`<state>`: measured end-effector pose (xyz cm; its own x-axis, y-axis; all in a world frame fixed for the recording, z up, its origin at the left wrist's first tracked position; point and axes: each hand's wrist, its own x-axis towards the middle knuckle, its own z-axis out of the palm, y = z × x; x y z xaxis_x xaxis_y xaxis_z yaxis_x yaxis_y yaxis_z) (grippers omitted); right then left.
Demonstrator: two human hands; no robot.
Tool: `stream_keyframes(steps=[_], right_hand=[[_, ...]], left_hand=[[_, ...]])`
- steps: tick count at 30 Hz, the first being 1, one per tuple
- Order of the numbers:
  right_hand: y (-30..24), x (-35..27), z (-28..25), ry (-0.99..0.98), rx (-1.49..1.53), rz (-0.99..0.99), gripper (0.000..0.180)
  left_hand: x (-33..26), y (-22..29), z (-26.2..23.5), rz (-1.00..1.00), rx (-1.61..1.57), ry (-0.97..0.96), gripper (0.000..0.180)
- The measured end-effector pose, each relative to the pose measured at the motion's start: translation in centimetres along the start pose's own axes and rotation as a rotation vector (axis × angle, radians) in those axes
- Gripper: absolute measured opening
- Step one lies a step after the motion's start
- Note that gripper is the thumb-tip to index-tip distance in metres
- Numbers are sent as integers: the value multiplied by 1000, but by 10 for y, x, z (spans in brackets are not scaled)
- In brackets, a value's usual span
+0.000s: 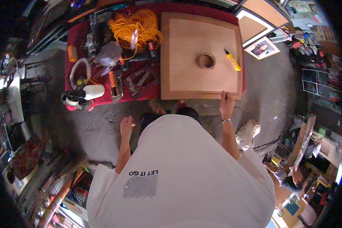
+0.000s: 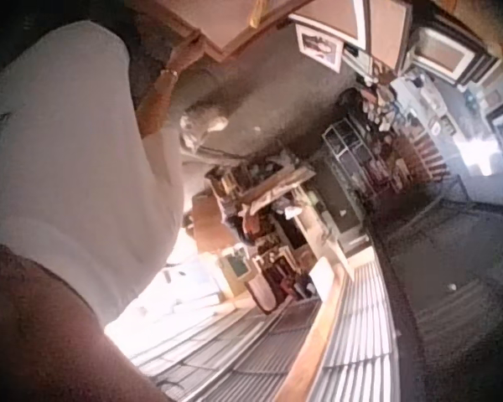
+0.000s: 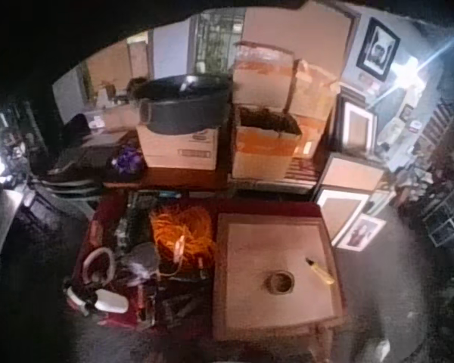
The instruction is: The person assembles a wooden picture frame by attaching a wooden border to a backing board. They use a utility knife to trim the edges, a tape measure to mark positions, and a power drill to secure the frame with screws.
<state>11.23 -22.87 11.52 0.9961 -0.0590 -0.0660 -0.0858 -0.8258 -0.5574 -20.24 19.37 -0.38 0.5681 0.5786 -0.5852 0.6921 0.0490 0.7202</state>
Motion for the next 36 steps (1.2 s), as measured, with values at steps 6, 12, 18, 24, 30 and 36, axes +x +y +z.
stream_keyframes(steps=[6,12,18,24,30,36], right_hand=[[19,45,-27,111,43,-84,27],[62,157,-15,180,-198,-267,36],[44,231,20,72,-381,-490,43],[115,270,35,-175,194,-332,40],[30,173,24,-424,261,-302,35],[-74,57,105,-819,237,-527,35]], left_hand=[[-6,18,36,84,108,-38,29],[-10,171,101,671,471,119,17],[43,265,256,1104,818,56,34],[37,375,322,1052,1471,-281,39],[-38,322,250,809,808,196,21],[-20,214,110,336,567,583,33]])
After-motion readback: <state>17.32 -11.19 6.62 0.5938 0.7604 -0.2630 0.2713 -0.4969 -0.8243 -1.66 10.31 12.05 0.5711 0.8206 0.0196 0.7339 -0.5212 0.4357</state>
